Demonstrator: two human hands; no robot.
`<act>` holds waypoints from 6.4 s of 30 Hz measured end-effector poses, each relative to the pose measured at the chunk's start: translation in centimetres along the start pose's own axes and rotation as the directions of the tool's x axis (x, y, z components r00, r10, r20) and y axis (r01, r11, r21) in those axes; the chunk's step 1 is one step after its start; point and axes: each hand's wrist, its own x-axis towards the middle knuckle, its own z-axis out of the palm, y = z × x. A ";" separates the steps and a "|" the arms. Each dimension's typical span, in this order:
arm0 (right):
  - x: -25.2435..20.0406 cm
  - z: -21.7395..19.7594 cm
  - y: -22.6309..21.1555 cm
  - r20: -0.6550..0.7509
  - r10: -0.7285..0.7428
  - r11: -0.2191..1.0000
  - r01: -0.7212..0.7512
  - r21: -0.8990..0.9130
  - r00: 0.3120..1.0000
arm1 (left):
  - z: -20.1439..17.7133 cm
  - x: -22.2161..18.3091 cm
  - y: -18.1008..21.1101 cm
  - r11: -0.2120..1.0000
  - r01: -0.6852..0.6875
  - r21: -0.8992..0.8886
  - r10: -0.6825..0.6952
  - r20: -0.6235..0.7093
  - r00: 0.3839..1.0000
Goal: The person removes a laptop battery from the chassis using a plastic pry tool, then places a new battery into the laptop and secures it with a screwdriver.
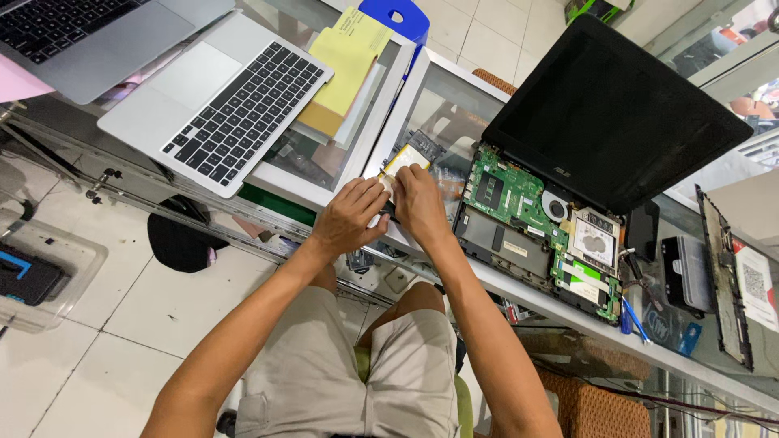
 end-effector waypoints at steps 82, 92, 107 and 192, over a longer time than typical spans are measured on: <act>-17.0 -6.1 -5.8 0.011 0.674 0.308 -0.295 0.904 0.739 | -7.9 5.3 11.4 0.059 0.880 -0.471 -0.564 0.712 0.419; -15.0 -11.5 -10.2 0.004 0.618 0.294 -0.236 0.926 0.786 | -6.5 2.4 12.4 -0.005 0.837 -0.547 -0.583 0.682 0.442; -16.4 -8.9 -8.5 0.044 0.575 0.222 -0.207 0.953 0.817 | -7.7 3.1 13.5 0.045 0.802 -0.595 -0.556 0.652 0.515; -16.3 -17.6 -11.2 -0.374 0.408 0.768 -0.091 0.634 0.833 | 0.6 0.4 15.9 -0.550 0.257 -0.795 -0.556 0.578 0.597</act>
